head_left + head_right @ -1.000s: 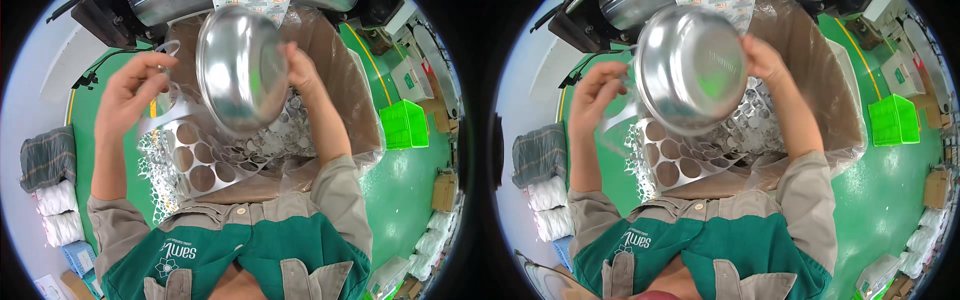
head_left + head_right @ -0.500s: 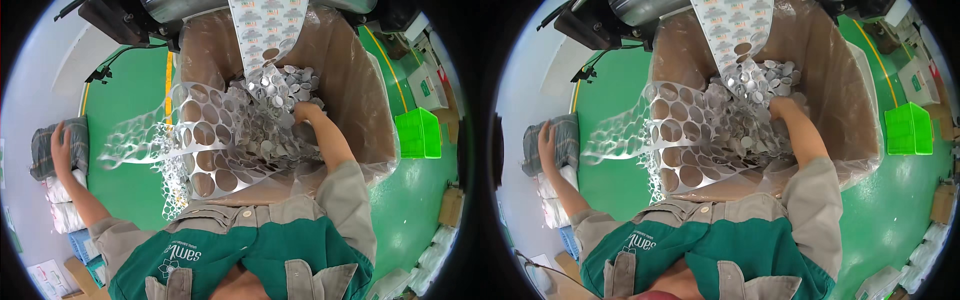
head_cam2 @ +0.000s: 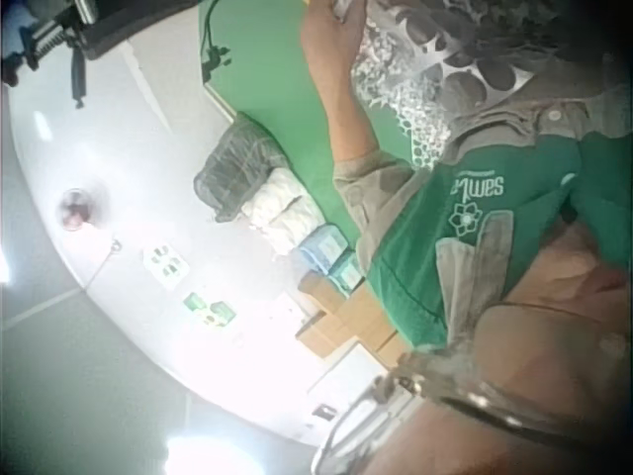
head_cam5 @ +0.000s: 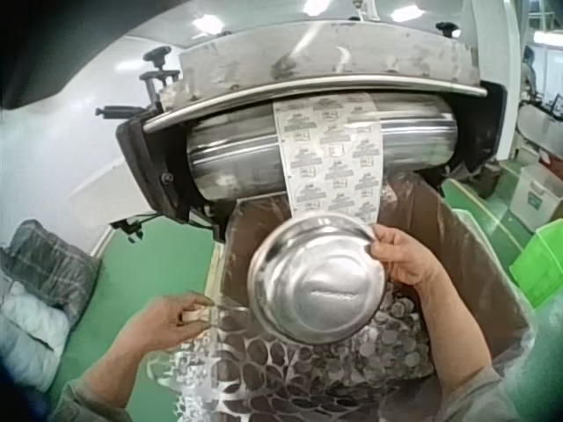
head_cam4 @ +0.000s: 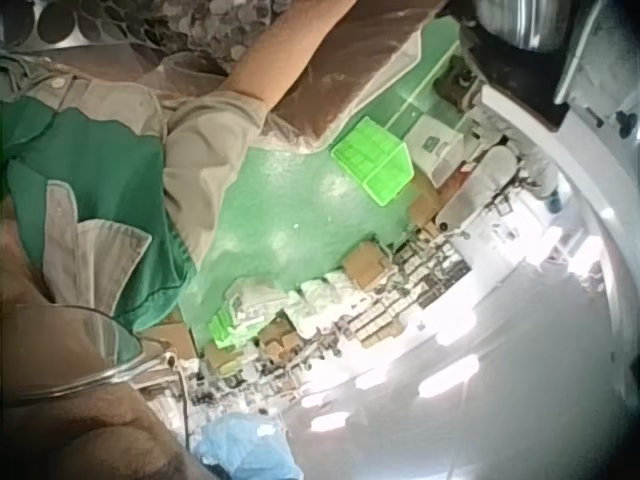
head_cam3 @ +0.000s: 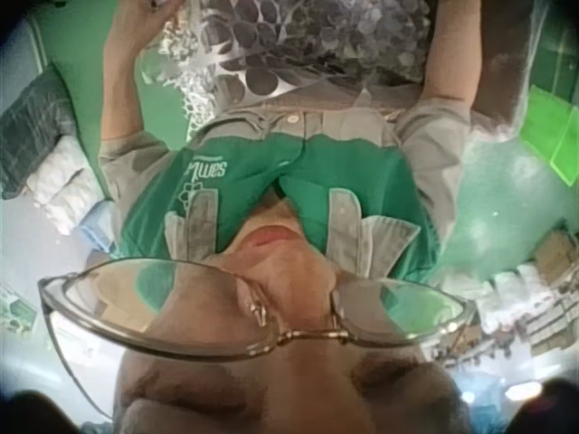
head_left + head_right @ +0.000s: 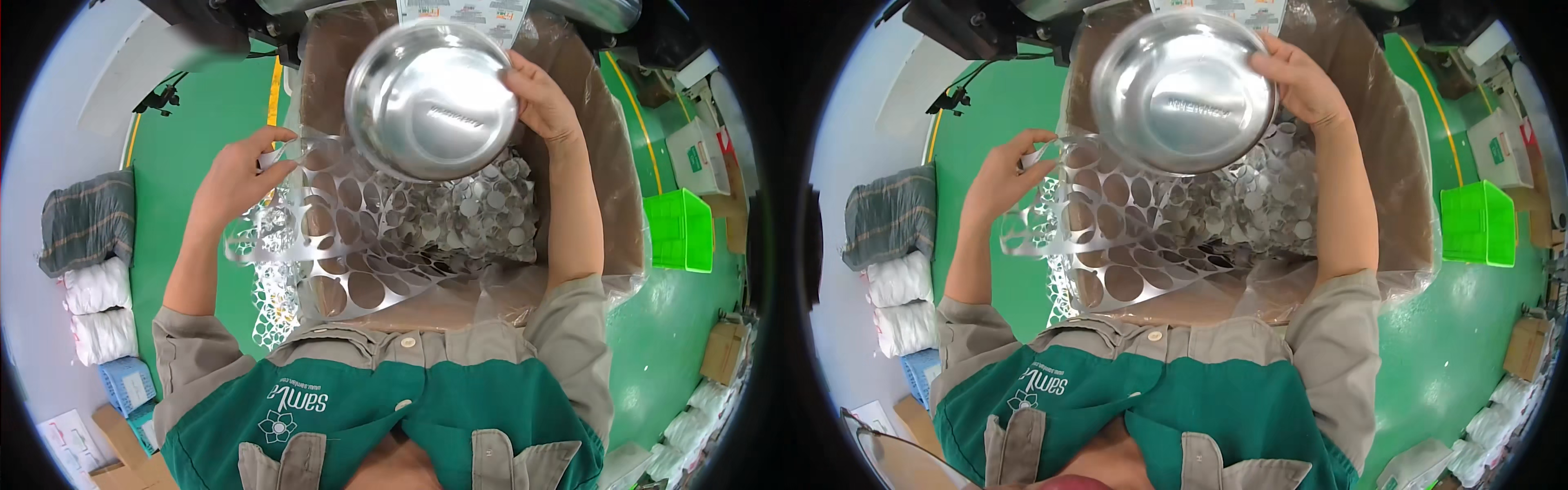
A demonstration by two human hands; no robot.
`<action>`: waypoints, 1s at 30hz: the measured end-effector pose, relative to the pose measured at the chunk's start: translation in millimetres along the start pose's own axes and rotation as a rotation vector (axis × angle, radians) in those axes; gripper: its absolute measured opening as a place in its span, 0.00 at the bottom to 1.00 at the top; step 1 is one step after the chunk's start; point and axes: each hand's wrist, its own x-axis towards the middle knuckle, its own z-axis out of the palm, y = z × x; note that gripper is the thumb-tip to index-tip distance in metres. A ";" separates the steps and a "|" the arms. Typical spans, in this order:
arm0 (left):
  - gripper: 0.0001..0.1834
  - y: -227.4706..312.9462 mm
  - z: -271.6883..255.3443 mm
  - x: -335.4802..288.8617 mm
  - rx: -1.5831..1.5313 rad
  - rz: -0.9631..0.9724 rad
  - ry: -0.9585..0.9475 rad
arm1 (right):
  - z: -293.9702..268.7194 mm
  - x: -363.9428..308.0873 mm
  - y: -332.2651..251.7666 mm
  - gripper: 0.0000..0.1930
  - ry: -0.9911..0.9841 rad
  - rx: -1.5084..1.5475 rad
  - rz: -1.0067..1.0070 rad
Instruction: The person stands at a workstation and repeatedly peels circular stickers from a continuous plastic sheet. They use a metal bowl to assist in separating the stickers from the backing and dropping them into a large cardboard box lined with a plastic bag. The process is repetitive, involving peeling, scraping, and dropping the stickers into the collection box.
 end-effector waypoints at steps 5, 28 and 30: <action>0.23 26.7 -13.6 -15.8 -0.063 0.254 0.107 | -21.1 1.7 91.4 0.30 -0.154 0.217 0.279; 0.25 -1.4 39.3 -44.2 0.012 0.309 0.043 | -91.1 -44.9 122.5 0.26 0.702 -0.129 0.337; 0.29 -10.5 51.2 -36.2 0.167 0.331 0.012 | -118.6 -62.8 176.9 0.28 0.728 -0.673 0.687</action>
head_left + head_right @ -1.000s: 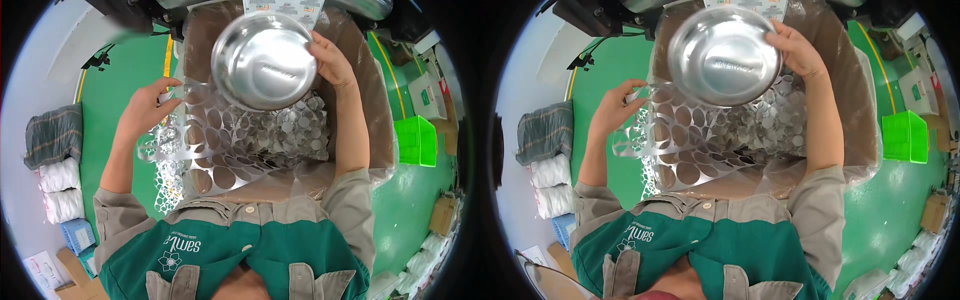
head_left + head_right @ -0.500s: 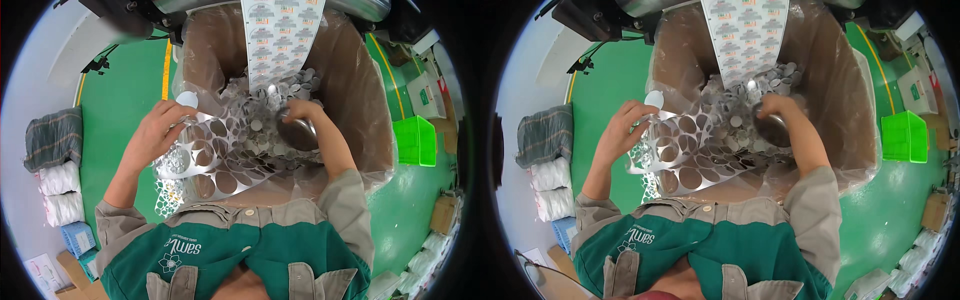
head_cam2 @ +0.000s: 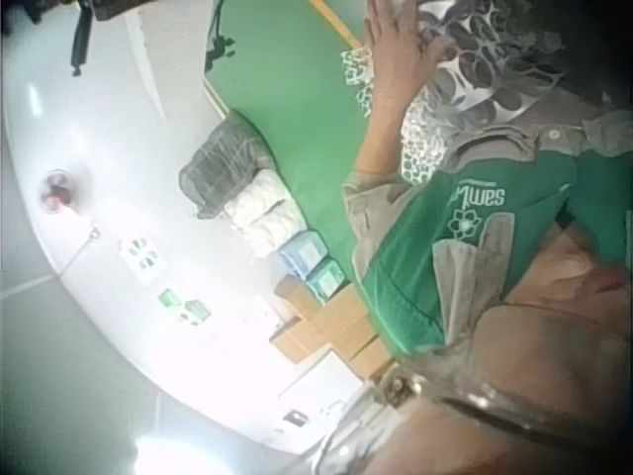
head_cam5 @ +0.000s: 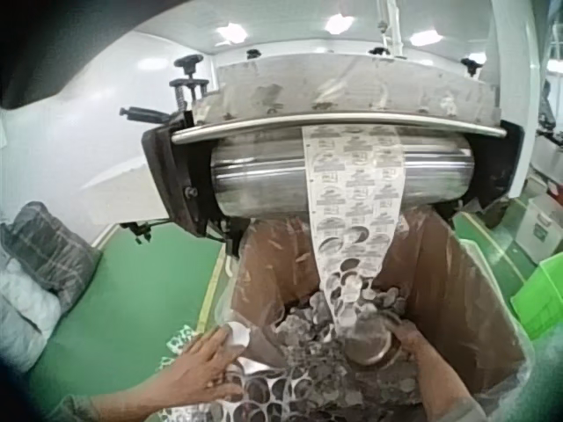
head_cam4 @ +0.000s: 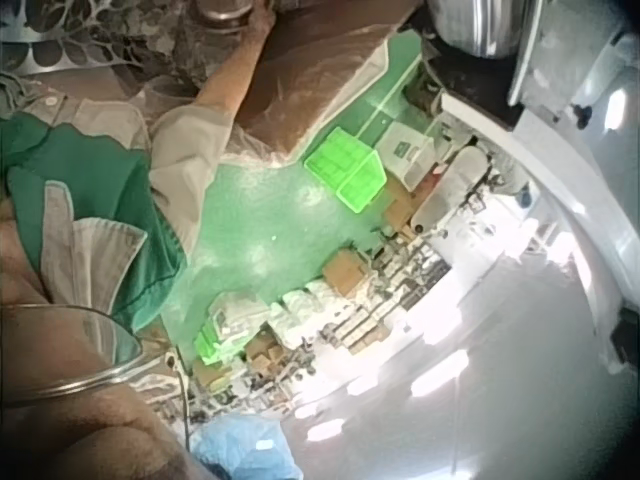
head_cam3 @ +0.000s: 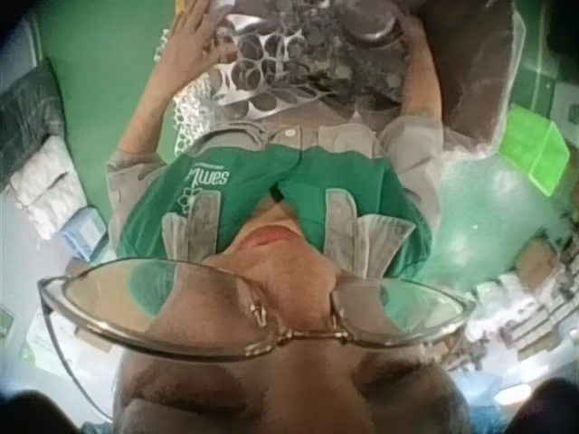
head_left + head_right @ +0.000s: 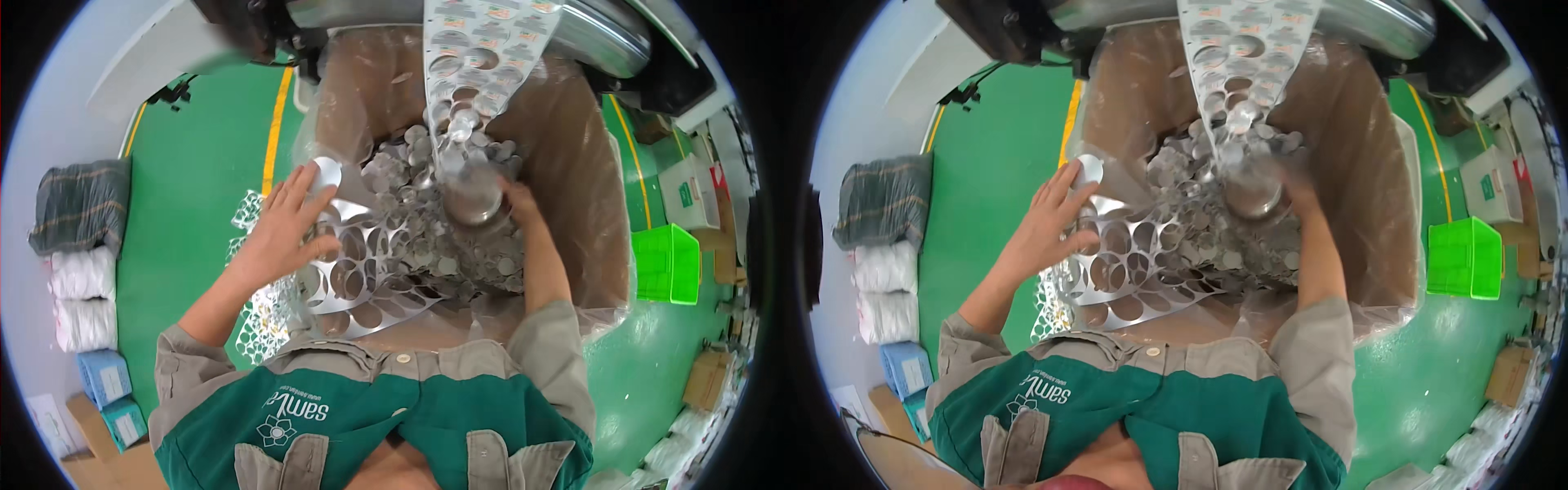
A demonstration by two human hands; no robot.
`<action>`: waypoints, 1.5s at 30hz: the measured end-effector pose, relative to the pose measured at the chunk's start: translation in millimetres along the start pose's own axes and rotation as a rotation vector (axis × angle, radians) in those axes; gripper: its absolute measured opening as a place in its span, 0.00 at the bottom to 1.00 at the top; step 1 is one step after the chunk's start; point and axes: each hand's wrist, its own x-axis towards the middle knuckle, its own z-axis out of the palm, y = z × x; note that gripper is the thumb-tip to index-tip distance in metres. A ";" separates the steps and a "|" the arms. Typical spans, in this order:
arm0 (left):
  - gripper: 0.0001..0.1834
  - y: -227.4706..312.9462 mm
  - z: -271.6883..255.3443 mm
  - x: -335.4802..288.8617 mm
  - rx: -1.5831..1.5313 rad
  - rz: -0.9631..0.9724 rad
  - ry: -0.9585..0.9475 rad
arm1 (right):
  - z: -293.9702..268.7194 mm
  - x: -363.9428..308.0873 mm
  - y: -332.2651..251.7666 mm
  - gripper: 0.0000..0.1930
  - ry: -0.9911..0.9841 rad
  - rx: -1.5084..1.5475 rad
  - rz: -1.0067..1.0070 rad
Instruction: The person stands at a workstation and repeatedly peels circular stickers from a continuous plastic sheet. They use a metal bowl to assist in separating the stickers from the backing and dropping them into a large cardboard box lined with a plastic bag. The process is repetitive, involving peeling, scraping, and dropping the stickers into the collection box.
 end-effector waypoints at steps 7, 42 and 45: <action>0.33 33.6 24.5 41.2 -0.023 0.307 -0.254 | 6.4 0.9 -24.2 0.28 -0.358 -1.165 -0.341; 0.24 22.0 -129.4 8.1 -1.126 0.304 0.699 | -14.6 -91.0 -157.1 0.32 -1.052 0.986 -0.540; 0.31 -15.1 -163.5 -20.5 -1.318 0.254 0.888 | 42.8 -73.6 -128.6 0.32 -0.608 0.117 -0.471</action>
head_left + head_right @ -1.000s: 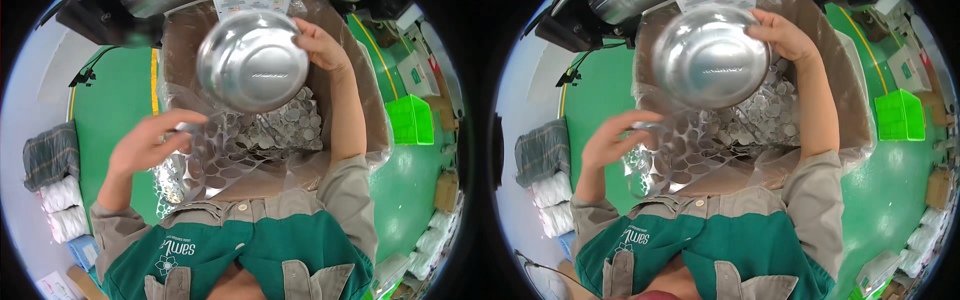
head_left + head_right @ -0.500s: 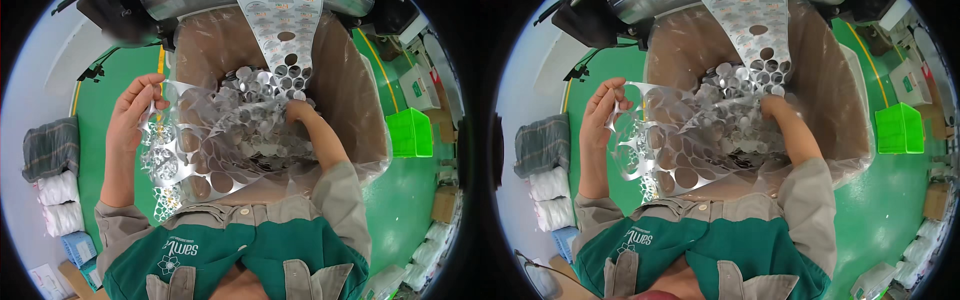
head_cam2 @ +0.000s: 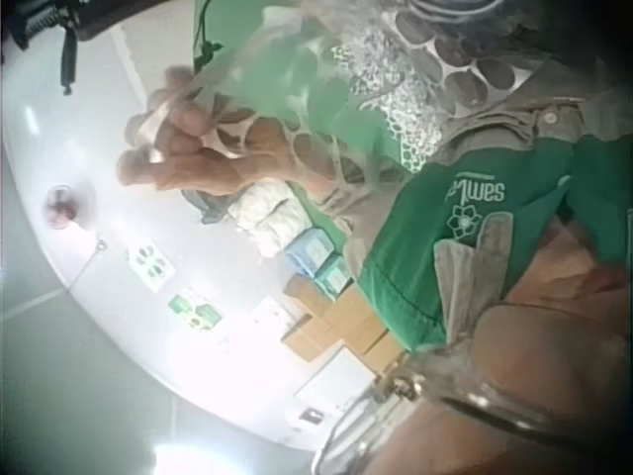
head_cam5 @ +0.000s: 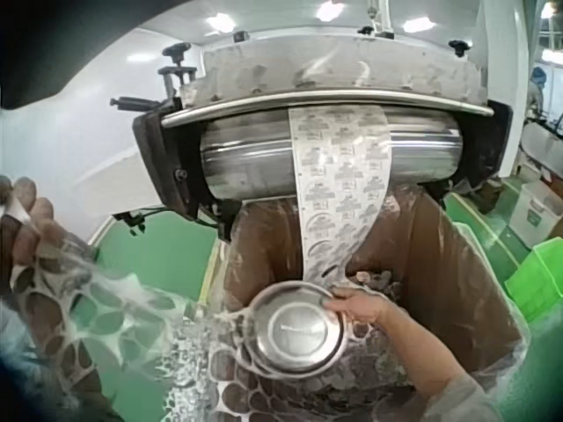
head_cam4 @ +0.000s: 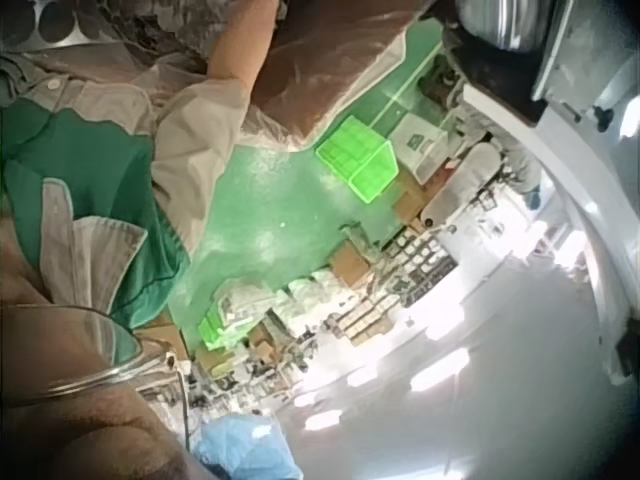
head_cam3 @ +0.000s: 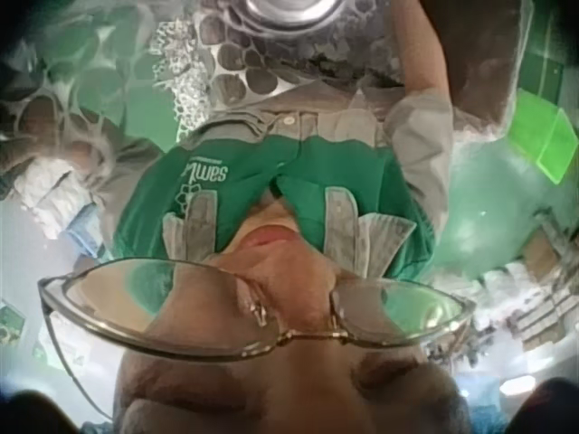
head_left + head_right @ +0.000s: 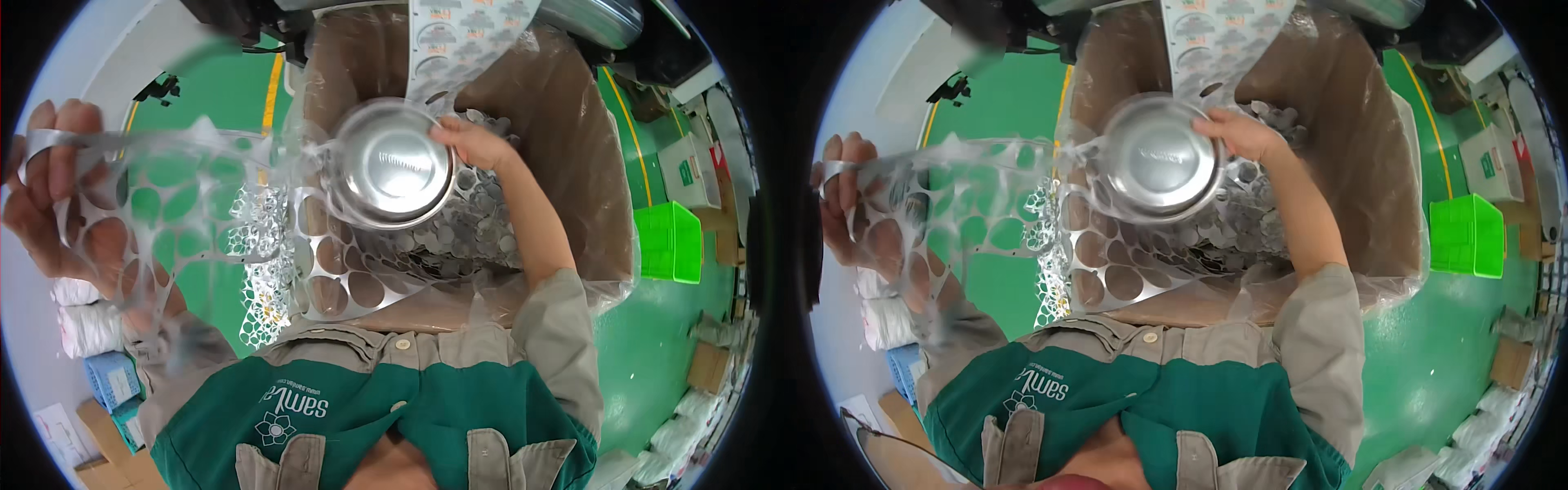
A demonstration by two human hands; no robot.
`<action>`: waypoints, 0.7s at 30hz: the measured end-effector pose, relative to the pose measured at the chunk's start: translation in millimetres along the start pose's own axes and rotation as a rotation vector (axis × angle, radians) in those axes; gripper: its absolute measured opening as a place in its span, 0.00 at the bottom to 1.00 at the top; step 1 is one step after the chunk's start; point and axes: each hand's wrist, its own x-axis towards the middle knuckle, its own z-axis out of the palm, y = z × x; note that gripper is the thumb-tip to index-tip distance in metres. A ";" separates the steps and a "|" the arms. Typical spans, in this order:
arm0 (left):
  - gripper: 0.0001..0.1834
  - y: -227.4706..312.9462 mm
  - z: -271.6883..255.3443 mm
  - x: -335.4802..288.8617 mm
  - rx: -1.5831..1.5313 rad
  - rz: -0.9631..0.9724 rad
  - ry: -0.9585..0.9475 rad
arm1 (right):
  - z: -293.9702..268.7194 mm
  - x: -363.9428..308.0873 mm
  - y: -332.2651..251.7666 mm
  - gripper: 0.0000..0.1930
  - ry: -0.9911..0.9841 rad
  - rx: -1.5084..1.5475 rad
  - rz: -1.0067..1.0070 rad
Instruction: The person stands at a workstation and repeatedly peels circular stickers from a continuous plastic sheet. They use a metal bowl to assist in separating the stickers from the backing and dropping them into a large cardboard box lined with a plastic bag. The process is repetitive, involving peeling, scraping, and dropping the stickers into the collection box.
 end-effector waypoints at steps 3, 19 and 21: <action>0.29 10.7 -30.9 11.7 0.434 0.287 -0.047 | -13.5 7.8 112.3 0.33 0.154 -0.996 0.339; 0.29 -119.0 37.5 -56.9 1.099 -0.263 -1.089 | -52.9 -51.2 -82.1 0.31 -0.103 0.671 -0.551; 0.34 -156.5 45.5 -88.0 1.154 -0.108 -1.202 | -81.1 -24.0 -14.3 0.36 0.064 1.040 -0.624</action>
